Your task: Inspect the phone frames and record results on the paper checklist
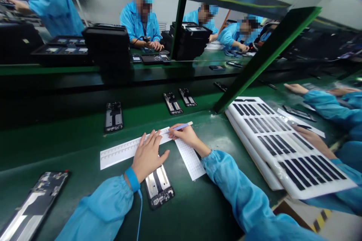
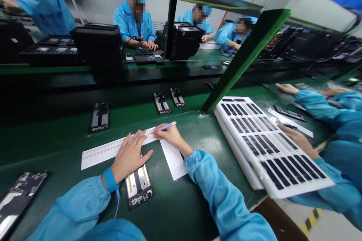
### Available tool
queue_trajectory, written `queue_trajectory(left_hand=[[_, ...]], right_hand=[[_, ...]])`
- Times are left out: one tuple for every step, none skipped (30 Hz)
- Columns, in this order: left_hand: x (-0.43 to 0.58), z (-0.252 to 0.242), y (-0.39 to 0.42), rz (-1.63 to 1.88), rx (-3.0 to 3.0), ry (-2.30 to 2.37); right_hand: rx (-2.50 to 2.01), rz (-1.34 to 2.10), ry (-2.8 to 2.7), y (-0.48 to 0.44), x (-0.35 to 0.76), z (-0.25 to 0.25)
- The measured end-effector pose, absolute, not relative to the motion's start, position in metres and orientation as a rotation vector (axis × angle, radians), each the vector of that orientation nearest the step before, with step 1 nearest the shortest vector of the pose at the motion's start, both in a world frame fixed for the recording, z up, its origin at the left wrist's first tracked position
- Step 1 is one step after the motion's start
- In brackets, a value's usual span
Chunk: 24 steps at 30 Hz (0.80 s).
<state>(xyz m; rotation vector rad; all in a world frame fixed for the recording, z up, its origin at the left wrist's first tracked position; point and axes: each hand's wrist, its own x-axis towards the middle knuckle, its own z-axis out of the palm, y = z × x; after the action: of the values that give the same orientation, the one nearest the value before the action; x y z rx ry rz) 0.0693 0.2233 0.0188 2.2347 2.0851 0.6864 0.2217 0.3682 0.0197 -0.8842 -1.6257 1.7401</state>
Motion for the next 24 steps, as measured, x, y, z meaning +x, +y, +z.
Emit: queue_trajectory(left_hand=[[0.069,0.018,0.225,0.701,2.236,2.079],[0.069,0.018,0.227,0.705,2.24,2.076],[0.068,0.02,0.228,0.715,2.242,2.074],[0.067,0.022,0.227,0.75,2.238,2.072],[0.066,0.026,0.225,0.814,2.225,2.064],[0.064,0.03,0.219,0.9,2.211,2.047],[0.062,0.035,0.209,0.986,2.202,2.016],[0.06,0.039,0.196,1.05,2.2,1.98],[0.059,0.043,0.179,1.08,2.207,1.944],[0.058,0.045,0.16,1.064,2.226,1.911],[0.059,0.046,0.141,1.019,2.248,1.881],[0.061,0.046,0.122,0.965,2.268,1.851],[0.064,0.045,0.104,0.91,2.282,1.82],[0.067,0.043,0.09,0.865,2.295,1.784],[0.071,0.041,0.08,0.829,2.307,1.744],[0.074,0.038,0.072,0.803,2.315,1.709],[0.077,0.035,0.069,0.792,2.321,1.683],[0.079,0.033,0.068,0.789,2.327,1.665],[0.08,0.031,0.068,0.791,2.332,1.657],[0.081,0.03,0.07,0.791,2.338,1.655],[0.08,0.029,0.071,0.791,2.343,1.658],[0.08,0.029,0.073,0.788,2.348,1.659],[0.079,0.029,0.074,0.783,2.35,1.661],[0.079,0.029,0.075,0.778,2.349,1.663]], right_hand=[[-0.882,1.738,-1.615,0.369,0.222,0.021],[-0.88,1.736,-1.603,0.37,0.221,0.024],[-0.88,1.733,-1.59,0.369,0.222,0.028],[-0.882,1.729,-1.576,0.368,0.223,0.032],[-0.882,1.721,-1.559,0.364,0.225,0.037],[-0.875,1.712,-1.542,0.358,0.228,0.042],[-0.86,1.707,-1.533,0.348,0.233,0.047],[-0.837,1.718,-1.541,0.336,0.24,0.05],[-0.807,1.75,-1.568,0.322,0.247,0.052],[-0.773,1.807,-1.616,0.306,0.256,0.053],[-0.741,1.897,-1.682,0.29,0.265,0.051],[-0.715,1.984,-1.739,0.275,0.273,0.049],[-0.697,2.054,-1.784,0.261,0.28,0.046],[-0.687,2.102,-1.815,0.25,0.286,0.042],[-0.684,2.123,-1.83,0.242,0.289,0.038],[-0.686,2.126,-1.834,0.236,0.291,0.034],[-0.691,2.118,-1.831,0.233,0.291,0.031],[-0.696,2.104,-1.827,0.231,0.29,0.028],[-0.703,2.087,-1.826,0.231,0.289,0.027],[-0.708,2.07,-1.827,0.231,0.287,0.026],[-0.711,2.055,-1.833,0.231,0.286,0.027],[-0.711,2.039,-1.842,0.231,0.285,0.027],[-0.706,2.025,-1.853,0.231,0.285,0.029],[-0.695,2.012,-1.866,0.231,0.285,0.03]])
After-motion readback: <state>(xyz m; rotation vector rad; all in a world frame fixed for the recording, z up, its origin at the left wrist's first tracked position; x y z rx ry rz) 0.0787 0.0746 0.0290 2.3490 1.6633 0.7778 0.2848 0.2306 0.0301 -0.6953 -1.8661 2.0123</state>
